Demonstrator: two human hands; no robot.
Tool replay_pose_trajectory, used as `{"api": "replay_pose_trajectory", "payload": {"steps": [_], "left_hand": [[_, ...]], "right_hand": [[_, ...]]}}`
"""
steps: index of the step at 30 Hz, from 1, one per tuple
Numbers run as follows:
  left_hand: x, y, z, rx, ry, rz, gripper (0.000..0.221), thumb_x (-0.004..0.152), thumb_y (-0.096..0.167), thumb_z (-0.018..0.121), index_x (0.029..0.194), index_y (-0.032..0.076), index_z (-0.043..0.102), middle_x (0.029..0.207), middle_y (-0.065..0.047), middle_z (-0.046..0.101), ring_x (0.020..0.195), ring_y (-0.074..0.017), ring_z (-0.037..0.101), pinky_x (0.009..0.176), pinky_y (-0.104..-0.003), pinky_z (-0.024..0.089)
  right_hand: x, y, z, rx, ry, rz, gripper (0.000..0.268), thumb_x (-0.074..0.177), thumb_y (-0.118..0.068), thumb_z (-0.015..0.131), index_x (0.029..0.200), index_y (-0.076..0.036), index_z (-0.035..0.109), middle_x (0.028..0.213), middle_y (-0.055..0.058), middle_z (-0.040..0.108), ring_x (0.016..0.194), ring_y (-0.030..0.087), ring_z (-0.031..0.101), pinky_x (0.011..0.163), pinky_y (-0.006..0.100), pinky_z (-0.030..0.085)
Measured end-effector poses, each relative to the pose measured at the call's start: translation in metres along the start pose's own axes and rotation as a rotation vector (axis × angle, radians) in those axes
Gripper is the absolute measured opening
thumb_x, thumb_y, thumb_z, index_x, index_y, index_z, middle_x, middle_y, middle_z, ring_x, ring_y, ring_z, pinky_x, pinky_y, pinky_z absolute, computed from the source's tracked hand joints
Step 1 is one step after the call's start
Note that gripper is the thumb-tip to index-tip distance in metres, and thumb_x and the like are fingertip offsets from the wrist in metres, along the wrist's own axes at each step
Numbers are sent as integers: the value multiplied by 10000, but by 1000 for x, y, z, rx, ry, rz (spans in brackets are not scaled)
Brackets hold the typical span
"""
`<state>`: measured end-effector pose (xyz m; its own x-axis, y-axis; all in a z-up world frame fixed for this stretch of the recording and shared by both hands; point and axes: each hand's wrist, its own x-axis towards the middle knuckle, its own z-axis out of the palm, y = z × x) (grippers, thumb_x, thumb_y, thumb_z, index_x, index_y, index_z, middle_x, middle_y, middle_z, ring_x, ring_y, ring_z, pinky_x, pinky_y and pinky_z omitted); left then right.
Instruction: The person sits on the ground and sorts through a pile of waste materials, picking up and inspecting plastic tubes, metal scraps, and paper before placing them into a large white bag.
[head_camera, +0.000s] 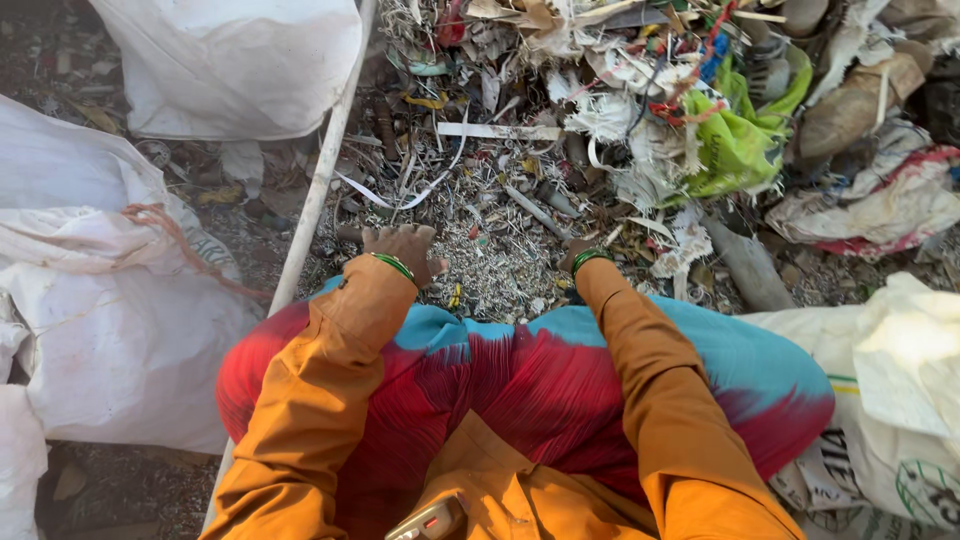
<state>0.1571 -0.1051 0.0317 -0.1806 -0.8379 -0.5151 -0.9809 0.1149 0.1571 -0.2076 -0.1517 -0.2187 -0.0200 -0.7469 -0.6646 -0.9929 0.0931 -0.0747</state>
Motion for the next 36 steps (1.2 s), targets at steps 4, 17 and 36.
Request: {"api": "replay_pose_trajectory", "payload": {"steps": [4, 17, 36], "left_hand": [[25, -3, 1, -55, -23, 66, 639, 903, 586, 634, 1404, 211, 507, 1350, -141, 601, 1266, -415, 553, 1098, -678, 309], [31, -11, 6, -65, -24, 136, 638, 924, 565, 626, 1438, 212, 494, 1325, -127, 611, 1277, -378, 547, 1124, -657, 290], [48, 32, 6, -25, 24, 175, 543, 928, 512, 681, 1336, 166, 588, 1377, -119, 599, 1333, -380, 528, 1156, -716, 239]], "right_hand": [[43, -23, -9, 104, 446, -59, 508, 897, -245, 730, 1370, -126, 585, 1396, 208, 567, 1270, 401, 570, 1047, 485, 498], [67, -39, -66, -105, 373, -54, 570, 926, -298, 700, 1435, -209, 461, 1296, 206, 525, 1188, 424, 599, 1010, 540, 505], [-34, -10, -31, 1976, 473, 44, 329, 911, -325, 656, 1163, -115, 621, 887, 97, 704, 823, 344, 659, 713, 471, 479]]}}
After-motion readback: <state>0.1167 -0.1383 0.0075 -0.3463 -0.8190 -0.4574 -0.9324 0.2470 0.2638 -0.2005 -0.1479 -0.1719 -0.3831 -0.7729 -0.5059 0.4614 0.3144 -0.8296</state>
